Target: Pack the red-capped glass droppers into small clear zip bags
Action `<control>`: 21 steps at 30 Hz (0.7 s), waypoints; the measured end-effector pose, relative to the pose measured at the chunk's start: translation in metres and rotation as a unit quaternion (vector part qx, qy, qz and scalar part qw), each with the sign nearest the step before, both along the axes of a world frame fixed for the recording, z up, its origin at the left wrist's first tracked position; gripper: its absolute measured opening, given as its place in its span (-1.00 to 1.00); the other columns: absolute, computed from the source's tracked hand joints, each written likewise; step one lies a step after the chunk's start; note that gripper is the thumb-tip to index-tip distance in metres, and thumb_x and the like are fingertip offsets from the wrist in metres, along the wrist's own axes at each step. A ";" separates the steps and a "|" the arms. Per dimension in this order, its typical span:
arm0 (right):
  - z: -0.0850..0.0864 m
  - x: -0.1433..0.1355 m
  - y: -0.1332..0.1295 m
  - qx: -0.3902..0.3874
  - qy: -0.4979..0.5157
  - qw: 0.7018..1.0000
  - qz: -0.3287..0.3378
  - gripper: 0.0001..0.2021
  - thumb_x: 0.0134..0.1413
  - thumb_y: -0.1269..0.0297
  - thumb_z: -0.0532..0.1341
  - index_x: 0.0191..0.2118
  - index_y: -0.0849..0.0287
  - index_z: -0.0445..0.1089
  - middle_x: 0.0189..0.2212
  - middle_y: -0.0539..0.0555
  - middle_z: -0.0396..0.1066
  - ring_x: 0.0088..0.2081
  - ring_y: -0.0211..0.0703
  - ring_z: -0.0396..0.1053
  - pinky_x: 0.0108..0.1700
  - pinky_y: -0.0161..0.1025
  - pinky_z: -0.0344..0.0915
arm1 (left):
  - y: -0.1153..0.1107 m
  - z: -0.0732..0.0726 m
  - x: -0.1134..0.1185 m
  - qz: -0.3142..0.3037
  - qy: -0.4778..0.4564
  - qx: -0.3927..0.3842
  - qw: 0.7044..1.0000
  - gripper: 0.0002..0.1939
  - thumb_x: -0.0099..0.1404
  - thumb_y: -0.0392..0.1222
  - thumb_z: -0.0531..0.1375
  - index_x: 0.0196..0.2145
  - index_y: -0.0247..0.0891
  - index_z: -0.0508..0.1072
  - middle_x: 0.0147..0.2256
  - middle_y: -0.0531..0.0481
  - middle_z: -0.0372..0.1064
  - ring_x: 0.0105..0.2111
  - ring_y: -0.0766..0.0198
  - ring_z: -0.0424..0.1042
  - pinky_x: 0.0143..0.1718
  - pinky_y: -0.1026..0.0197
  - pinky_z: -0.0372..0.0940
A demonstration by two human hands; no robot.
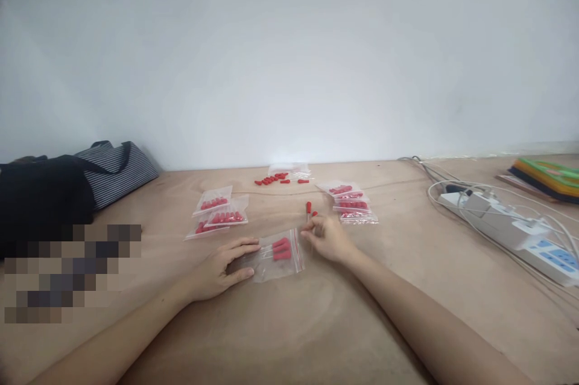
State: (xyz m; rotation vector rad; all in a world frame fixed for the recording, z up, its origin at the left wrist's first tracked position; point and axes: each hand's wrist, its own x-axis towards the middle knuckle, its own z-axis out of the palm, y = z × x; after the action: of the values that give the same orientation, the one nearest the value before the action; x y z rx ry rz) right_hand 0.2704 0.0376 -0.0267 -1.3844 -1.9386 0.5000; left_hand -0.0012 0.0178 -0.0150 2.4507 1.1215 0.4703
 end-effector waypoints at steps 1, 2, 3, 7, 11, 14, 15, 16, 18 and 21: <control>0.000 0.005 0.006 0.002 0.002 1.000 -0.029 -0.87 -0.10 0.27 0.13 -0.46 0.17 0.39 -0.43 0.01 0.42 -0.43 -0.23 0.30 -0.39 -0.33 0.16 | 0.000 0.000 0.000 0.001 0.001 -0.001 1.000 -0.61 0.20 -0.05 0.11 -0.01 -0.12 0.30 0.06 -0.03 0.15 0.01 0.13 0.20 0.02 0.09 0.12; -0.001 0.009 0.012 -0.002 0.005 0.998 -0.064 -0.86 -0.10 0.27 0.12 -0.45 0.18 0.39 -0.43 0.02 0.43 -0.43 -0.22 0.31 -0.39 -0.32 0.17 | 0.000 -0.001 -0.001 0.002 0.003 -0.002 1.000 -0.61 0.21 -0.04 0.10 0.00 -0.11 0.29 0.07 -0.03 0.15 0.01 0.13 0.20 0.03 0.08 0.12; -0.003 0.011 0.018 -0.014 0.010 0.995 -0.098 -0.85 -0.10 0.25 0.12 -0.44 0.18 0.39 -0.43 0.03 0.43 -0.43 -0.21 0.32 -0.39 -0.31 0.18 | 0.001 -0.001 -0.002 0.002 0.006 -0.003 1.000 -0.60 0.21 -0.04 0.10 0.01 -0.11 0.28 0.07 -0.03 0.14 0.02 0.13 0.19 0.03 0.08 0.11; -0.007 0.012 0.040 -0.063 0.021 0.984 -0.163 -0.81 -0.10 0.20 0.13 -0.46 0.20 0.39 -0.46 0.06 0.43 -0.40 -0.17 0.36 -0.37 -0.31 0.19 | 0.001 -0.003 -0.003 0.000 0.011 -0.003 1.000 -0.60 0.22 -0.04 0.10 0.01 -0.13 0.27 0.07 -0.04 0.13 0.02 0.14 0.18 0.04 0.10 0.11; -0.008 0.006 0.052 -0.065 0.022 0.978 -0.197 -0.81 -0.23 0.25 0.21 -0.41 0.23 0.36 -0.44 0.12 0.42 -0.34 -0.08 0.35 -0.35 -0.28 0.18 | 0.001 -0.003 -0.003 -0.001 0.012 -0.002 1.000 -0.59 0.22 -0.04 0.10 0.02 -0.13 0.26 0.08 -0.04 0.12 0.02 0.14 0.18 0.04 0.10 0.10; -0.008 0.004 0.055 -0.077 0.036 0.979 -0.186 -0.92 -0.29 0.34 0.23 -0.55 0.20 0.33 -0.51 0.09 0.41 -0.36 -0.10 0.35 -0.36 -0.29 0.17 | 0.000 -0.001 -0.003 -0.003 0.014 -0.007 1.000 -0.59 0.22 -0.05 0.10 0.02 -0.14 0.26 0.08 -0.04 0.13 0.02 0.14 0.19 0.04 0.11 0.11; -0.008 0.005 0.055 -0.081 0.043 0.979 -0.180 -0.93 -0.30 0.36 0.24 -0.60 0.19 0.31 -0.53 0.07 0.40 -0.38 -0.12 0.35 -0.37 -0.30 0.17 | 0.000 -0.001 -0.003 -0.002 0.016 -0.009 1.000 -0.59 0.22 -0.05 0.09 0.02 -0.14 0.26 0.08 -0.04 0.13 0.02 0.14 0.19 0.04 0.11 0.11; -0.008 0.006 0.054 -0.085 0.052 0.979 -0.176 -0.91 -0.31 0.38 0.24 -0.62 0.19 0.29 -0.56 0.06 0.39 -0.40 -0.14 0.34 -0.38 -0.31 0.17 | 0.000 -0.001 -0.003 0.000 0.018 -0.009 1.000 -0.59 0.22 -0.05 0.09 0.02 -0.15 0.26 0.08 -0.05 0.12 0.02 0.14 0.19 0.04 0.10 0.10; -0.007 0.009 0.049 -0.099 0.078 0.977 -0.170 -0.90 -0.29 0.39 0.23 -0.62 0.19 0.26 -0.60 0.04 0.37 -0.47 -0.19 0.33 -0.44 -0.33 0.18 | 0.000 -0.001 -0.003 0.002 0.021 -0.008 1.000 -0.59 0.22 -0.05 0.09 0.02 -0.14 0.26 0.08 -0.05 0.12 0.03 0.13 0.18 0.04 0.10 0.10; -0.007 0.016 0.036 -0.127 0.126 0.972 -0.155 -0.92 -0.14 0.32 0.15 -0.53 0.19 0.24 -0.64 0.00 0.35 -0.58 -0.27 0.30 -0.55 -0.35 0.19 | 0.001 -0.002 -0.004 -0.001 0.020 -0.005 1.000 -0.59 0.22 -0.03 0.09 0.02 -0.13 0.26 0.08 -0.04 0.12 0.02 0.14 0.19 0.03 0.10 0.10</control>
State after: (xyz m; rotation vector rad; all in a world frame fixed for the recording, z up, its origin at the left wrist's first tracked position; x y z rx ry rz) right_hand 0.2863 0.0732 -0.0335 -1.6596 -1.4592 0.7504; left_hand -0.0049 0.0192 -0.0173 2.4631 1.1351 0.4164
